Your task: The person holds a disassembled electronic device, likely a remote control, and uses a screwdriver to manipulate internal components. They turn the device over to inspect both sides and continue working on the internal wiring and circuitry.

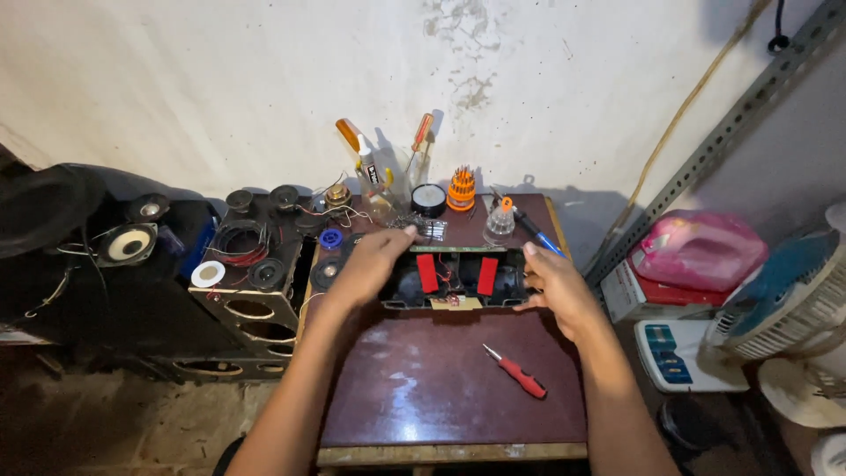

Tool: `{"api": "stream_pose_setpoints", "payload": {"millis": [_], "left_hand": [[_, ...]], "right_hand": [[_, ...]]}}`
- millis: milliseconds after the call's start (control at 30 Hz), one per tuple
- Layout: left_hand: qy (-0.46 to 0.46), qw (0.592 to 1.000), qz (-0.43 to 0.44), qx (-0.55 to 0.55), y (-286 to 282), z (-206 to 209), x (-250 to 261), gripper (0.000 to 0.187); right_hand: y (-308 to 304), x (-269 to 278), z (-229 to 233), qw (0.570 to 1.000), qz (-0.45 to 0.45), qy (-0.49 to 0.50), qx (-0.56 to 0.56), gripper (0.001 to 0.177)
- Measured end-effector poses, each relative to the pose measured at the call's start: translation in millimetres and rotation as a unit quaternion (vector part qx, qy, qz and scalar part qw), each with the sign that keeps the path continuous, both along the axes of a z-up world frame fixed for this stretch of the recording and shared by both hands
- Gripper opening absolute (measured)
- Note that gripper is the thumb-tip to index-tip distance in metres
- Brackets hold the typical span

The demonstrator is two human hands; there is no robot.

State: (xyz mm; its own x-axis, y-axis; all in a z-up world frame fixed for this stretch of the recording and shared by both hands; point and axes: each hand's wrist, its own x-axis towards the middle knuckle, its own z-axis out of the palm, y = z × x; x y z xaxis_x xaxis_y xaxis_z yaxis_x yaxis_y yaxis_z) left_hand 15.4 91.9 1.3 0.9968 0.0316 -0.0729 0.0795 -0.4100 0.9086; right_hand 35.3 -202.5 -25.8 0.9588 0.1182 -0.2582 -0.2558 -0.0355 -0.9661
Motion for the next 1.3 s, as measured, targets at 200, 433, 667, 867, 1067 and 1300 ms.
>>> {"api": "stream_pose_setpoints", "payload": {"millis": [200, 433, 667, 867, 1067, 1300], "left_hand": [[-0.024, 0.994, 0.084, -0.058, -15.1, -10.7, -39.4, 0.053], [-0.056, 0.99, 0.12, -0.046, -16.4, -26.2, -41.6, 0.052], [-0.082, 0.991, 0.086, -0.068, -11.8, -45.4, -42.6, 0.038], [-0.176, 0.982, 0.018, -0.062, -10.6, -50.8, -43.5, 0.019], [-0.304, 0.947, -0.05, -0.092, -14.8, -25.4, -49.5, 0.048], [-0.315, 0.941, -0.029, -0.118, -21.2, -30.3, -48.0, 0.042]], "right_hand": [[-3.0, 7.4, -16.7, 0.954, 0.008, -0.057, -0.294, 0.044], [-9.2, 7.9, -27.1, 0.928, 0.06, -0.076, -0.361, 0.038], [2.2, -10.3, 8.3, 0.936, 0.069, -0.168, -0.302, 0.025], [-2.1, -30.9, -7.1, 0.921, 0.073, -0.301, -0.235, 0.021], [-0.9, -47.7, 5.2, 0.875, 0.04, -0.433, -0.214, 0.027], [5.9, -56.7, 10.1, 0.837, 0.031, -0.503, -0.212, 0.043]]}}
